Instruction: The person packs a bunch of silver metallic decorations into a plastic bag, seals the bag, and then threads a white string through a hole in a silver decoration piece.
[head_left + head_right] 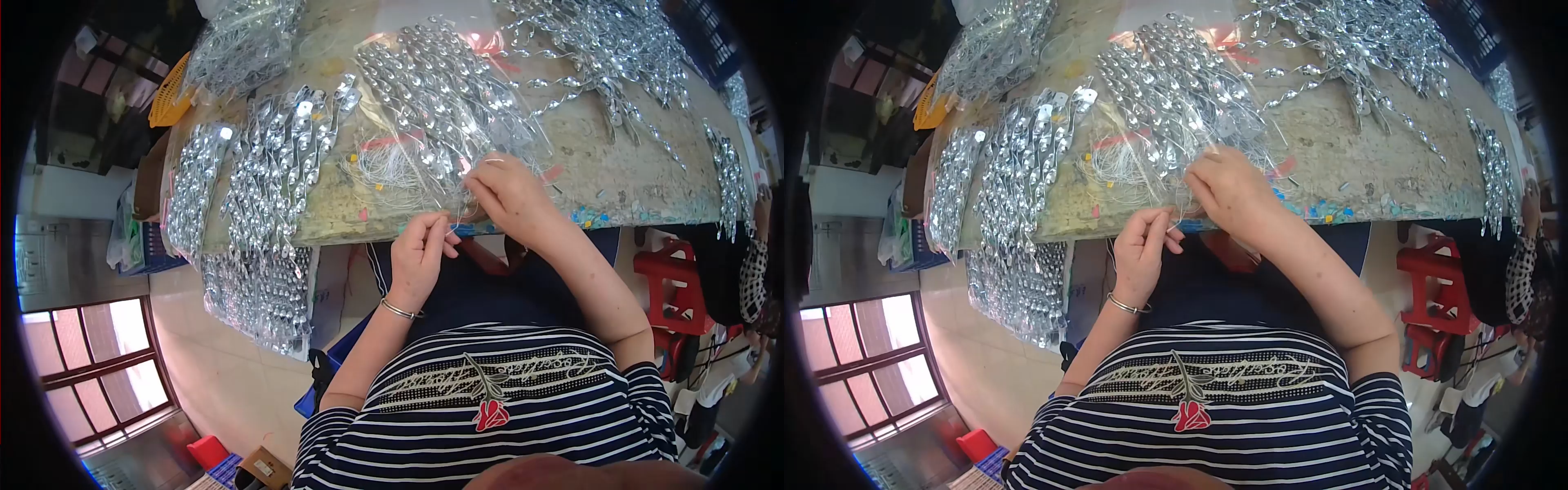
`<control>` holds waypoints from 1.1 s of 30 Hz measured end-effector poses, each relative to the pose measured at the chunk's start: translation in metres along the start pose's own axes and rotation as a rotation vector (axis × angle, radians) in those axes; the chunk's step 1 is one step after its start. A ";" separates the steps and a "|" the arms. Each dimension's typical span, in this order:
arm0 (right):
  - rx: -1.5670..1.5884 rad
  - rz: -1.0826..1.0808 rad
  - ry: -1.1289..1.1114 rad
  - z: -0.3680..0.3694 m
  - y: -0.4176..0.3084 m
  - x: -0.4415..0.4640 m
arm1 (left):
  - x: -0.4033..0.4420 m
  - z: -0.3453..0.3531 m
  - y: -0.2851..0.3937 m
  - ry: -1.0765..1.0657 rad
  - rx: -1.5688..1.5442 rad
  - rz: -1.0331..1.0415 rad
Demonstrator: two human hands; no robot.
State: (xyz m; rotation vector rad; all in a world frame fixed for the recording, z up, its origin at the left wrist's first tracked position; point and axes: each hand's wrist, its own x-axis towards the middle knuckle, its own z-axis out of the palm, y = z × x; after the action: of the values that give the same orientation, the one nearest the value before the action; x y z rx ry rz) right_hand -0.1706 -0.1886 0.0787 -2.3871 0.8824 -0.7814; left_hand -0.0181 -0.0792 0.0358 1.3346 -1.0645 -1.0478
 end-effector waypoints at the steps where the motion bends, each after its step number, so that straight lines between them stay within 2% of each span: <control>1: 0.000 0.015 0.001 -0.001 -0.003 0.003 | 0.000 0.000 0.001 0.001 0.008 0.002; 2: 0.002 0.028 0.000 -0.001 -0.006 0.006 | -0.001 0.000 0.002 0.004 0.016 0.004; 5: 0.188 0.248 0.078 0.000 -0.011 0.009 | 0.000 -0.002 -0.002 0.004 0.011 0.013; 8: 0.124 0.340 0.039 -0.005 -0.007 0.022 | 0.003 -0.002 0.002 -0.004 0.034 0.039; 11: -0.105 0.112 0.097 0.010 0.015 0.022 | 0.003 -0.001 0.000 -0.013 0.034 0.047; 14: -0.012 0.173 0.140 0.011 0.021 0.029 | 0.003 -0.002 0.000 -0.018 0.008 0.035; 17: 0.383 0.411 0.064 -0.008 0.004 0.029 | 0.004 -0.003 0.001 -0.009 -0.015 0.008; 20: 0.574 0.623 -0.065 -0.020 -0.015 0.021 | 0.005 -0.001 0.003 -0.005 -0.012 -0.003; 23: 0.650 0.539 -0.028 -0.020 -0.022 0.004 | 0.005 -0.002 0.000 -0.006 -0.031 0.006; 26: 0.662 0.534 -0.097 -0.022 -0.034 -0.003 | 0.004 -0.001 0.000 -0.005 -0.022 0.011; 30: 0.490 0.398 -0.134 -0.004 -0.033 -0.002 | 0.002 0.001 -0.004 -0.010 -0.038 0.030; 33: 0.193 0.100 -0.013 0.020 -0.017 0.000 | 0.000 0.000 -0.003 -0.017 -0.024 0.031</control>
State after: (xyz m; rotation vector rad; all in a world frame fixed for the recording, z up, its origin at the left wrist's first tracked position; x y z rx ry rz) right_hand -0.1507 -0.1725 0.0746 -2.1618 0.8720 -0.7739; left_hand -0.0177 -0.0795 0.0329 1.2881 -1.0796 -1.0473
